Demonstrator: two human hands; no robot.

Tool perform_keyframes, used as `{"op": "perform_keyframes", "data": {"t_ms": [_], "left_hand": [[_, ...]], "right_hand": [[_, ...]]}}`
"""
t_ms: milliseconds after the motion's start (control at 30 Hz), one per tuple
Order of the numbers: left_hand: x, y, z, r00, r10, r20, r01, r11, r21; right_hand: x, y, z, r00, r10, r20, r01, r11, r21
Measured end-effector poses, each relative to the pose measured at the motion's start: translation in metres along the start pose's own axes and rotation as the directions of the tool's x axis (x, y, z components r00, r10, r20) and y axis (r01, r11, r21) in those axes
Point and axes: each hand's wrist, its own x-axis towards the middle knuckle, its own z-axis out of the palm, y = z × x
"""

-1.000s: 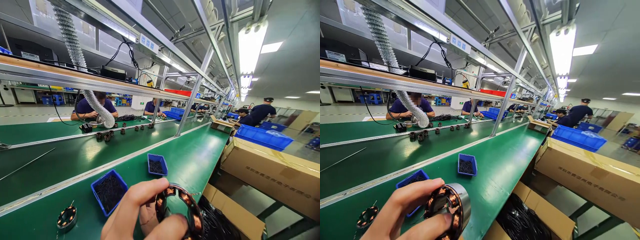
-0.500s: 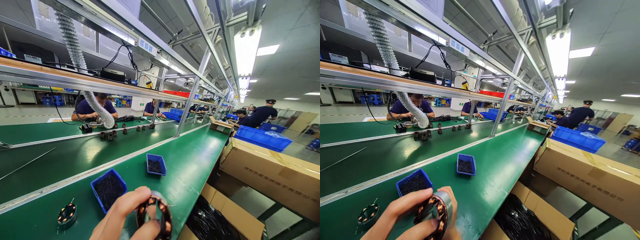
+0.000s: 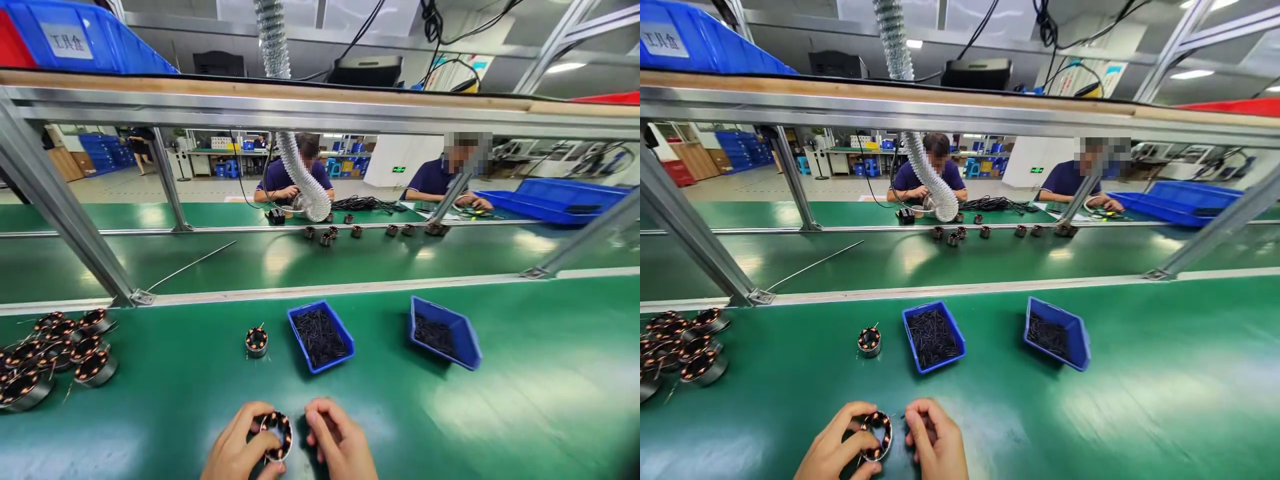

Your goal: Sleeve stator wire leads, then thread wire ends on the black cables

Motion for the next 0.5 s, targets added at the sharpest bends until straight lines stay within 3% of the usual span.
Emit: {"op": "perform_keyframes", "data": {"t_ms": [267, 500], "left_hand": [[0.001, 0.0041, 0.001, 1.0, -0.005, -0.007, 0.005, 1.0, -0.016], [0.0005, -0.0032, 0.0015, 0.998, 0.059, 0.031, -0.059, 0.998, -0.028]], "right_hand": [[0.0049, -0.0015, 0.0018, 0.998, -0.037, 0.054, 0.044, 0.991, -0.124], [0.0011, 0.002, 0.0038, 0.991, -0.081, 0.11, 0.102, 0.975, -0.198]]}}
